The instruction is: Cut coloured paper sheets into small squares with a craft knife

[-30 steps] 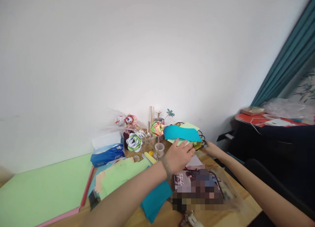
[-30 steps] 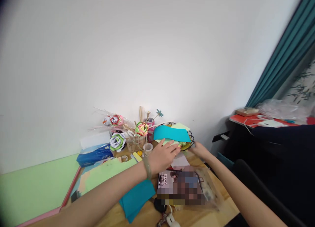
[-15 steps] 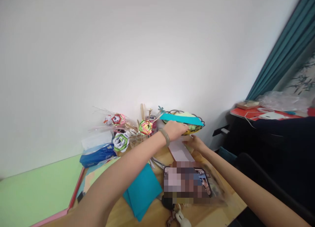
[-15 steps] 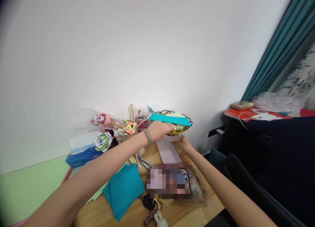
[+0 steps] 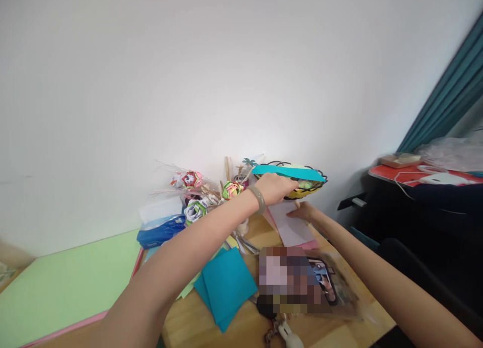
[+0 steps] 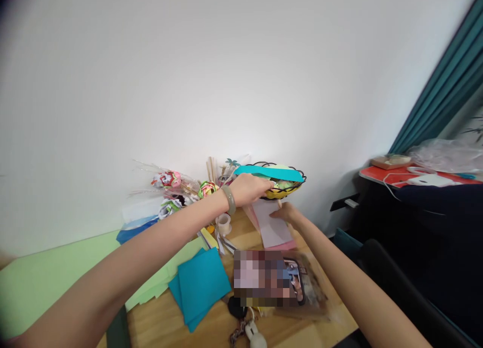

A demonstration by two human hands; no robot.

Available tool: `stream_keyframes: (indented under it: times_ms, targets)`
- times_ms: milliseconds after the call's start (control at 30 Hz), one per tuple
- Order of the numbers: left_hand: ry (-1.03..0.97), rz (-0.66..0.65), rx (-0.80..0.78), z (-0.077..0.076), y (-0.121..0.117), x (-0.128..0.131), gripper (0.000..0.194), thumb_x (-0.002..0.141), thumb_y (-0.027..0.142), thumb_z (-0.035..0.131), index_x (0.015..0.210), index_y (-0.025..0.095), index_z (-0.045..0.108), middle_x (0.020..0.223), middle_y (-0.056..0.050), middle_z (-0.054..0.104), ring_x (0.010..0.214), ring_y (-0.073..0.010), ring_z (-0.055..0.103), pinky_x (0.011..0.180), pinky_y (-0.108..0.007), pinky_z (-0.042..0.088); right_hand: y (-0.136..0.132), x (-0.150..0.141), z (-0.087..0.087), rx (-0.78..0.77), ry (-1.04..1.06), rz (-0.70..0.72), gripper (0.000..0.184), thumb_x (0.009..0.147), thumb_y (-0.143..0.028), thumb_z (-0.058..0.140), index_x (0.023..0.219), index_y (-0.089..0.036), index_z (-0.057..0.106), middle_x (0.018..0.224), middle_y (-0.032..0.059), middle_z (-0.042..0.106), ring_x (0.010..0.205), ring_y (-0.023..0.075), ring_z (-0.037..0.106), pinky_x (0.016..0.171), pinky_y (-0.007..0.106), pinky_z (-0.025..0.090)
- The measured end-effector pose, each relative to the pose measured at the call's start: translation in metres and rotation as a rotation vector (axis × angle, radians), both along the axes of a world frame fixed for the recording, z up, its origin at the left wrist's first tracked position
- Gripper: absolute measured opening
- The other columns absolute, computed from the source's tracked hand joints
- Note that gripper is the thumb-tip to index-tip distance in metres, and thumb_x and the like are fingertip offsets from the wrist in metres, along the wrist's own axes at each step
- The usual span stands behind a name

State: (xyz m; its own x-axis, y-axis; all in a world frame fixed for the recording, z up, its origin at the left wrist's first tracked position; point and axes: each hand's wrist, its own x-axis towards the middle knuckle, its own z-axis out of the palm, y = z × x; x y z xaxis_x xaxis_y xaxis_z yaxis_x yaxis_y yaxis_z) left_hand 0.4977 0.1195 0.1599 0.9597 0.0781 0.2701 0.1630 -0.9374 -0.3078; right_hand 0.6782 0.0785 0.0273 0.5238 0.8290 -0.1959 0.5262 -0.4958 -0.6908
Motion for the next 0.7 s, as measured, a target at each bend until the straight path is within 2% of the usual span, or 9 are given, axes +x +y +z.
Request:
stream_keyframes:
  times_ms: [100,233,367,467,600,700]
  targets:
    - [-0.004,-0.005,0.001,0.002,-0.001,-0.002,0.018,0.085,0.014,0.049,0.099,0.019,0.059,0.094,-0.003,0.068,0.083,-0.0205,0.064,0.060,-0.027,0.043,0.001,0.010,0.006,-0.147,-0.047,0.010,0.034,0.086,-0.036,0.054,0.115,-0.017,0.053,0.115,0.0060,0.056,0.096,0.0199,0.057,0.079,0.040,0.049]
    - [-0.012,0.001,0.001,0.002,-0.002,-0.005,0.017,0.085,0.015,0.051,0.099,0.019,0.059,0.096,-0.004,0.068,0.083,-0.0201,0.064,0.062,-0.027,0.044,-0.004,0.003,-0.001,-0.216,-0.151,0.048,0.034,0.086,-0.037,0.054,0.114,-0.017,0.054,0.114,0.0058,0.056,0.096,0.0199,0.057,0.079,0.040,0.049]
    - [-0.008,0.004,-0.004,0.000,-0.001,-0.006,0.020,0.085,0.015,0.050,0.102,0.019,0.060,0.099,-0.005,0.068,0.085,-0.0195,0.064,0.064,-0.027,0.045,-0.010,-0.010,-0.009,-0.211,-0.305,0.060,0.033,0.087,-0.036,0.054,0.115,-0.018,0.053,0.117,0.0068,0.055,0.098,0.0196,0.056,0.081,0.040,0.048]
    - [-0.001,0.010,-0.008,0.000,-0.001,-0.007,0.022,0.085,0.014,0.050,0.103,0.019,0.060,0.099,-0.005,0.068,0.085,-0.0195,0.063,0.064,-0.026,0.045,-0.011,-0.015,-0.007,-0.193,-0.370,0.087,0.034,0.087,-0.035,0.054,0.116,-0.019,0.053,0.118,0.0075,0.054,0.099,0.0195,0.056,0.082,0.041,0.047]
    - [0.011,0.011,-0.004,0.001,-0.002,-0.007,0.021,0.085,0.014,0.050,0.103,0.018,0.060,0.099,-0.005,0.068,0.084,-0.0196,0.064,0.060,-0.026,0.044,-0.007,-0.018,-0.002,-0.166,-0.357,0.114,0.034,0.087,-0.036,0.054,0.115,-0.017,0.053,0.117,0.0074,0.055,0.098,0.0197,0.056,0.082,0.041,0.048]
    - [0.012,0.009,0.007,0.002,-0.002,-0.008,0.019,0.085,0.014,0.052,0.101,0.018,0.060,0.098,-0.004,0.068,0.083,-0.0202,0.064,0.058,-0.026,0.043,-0.004,-0.020,0.000,-0.088,-0.306,0.112,0.034,0.086,-0.036,0.054,0.114,-0.017,0.054,0.116,0.0072,0.055,0.098,0.0200,0.056,0.081,0.040,0.048]
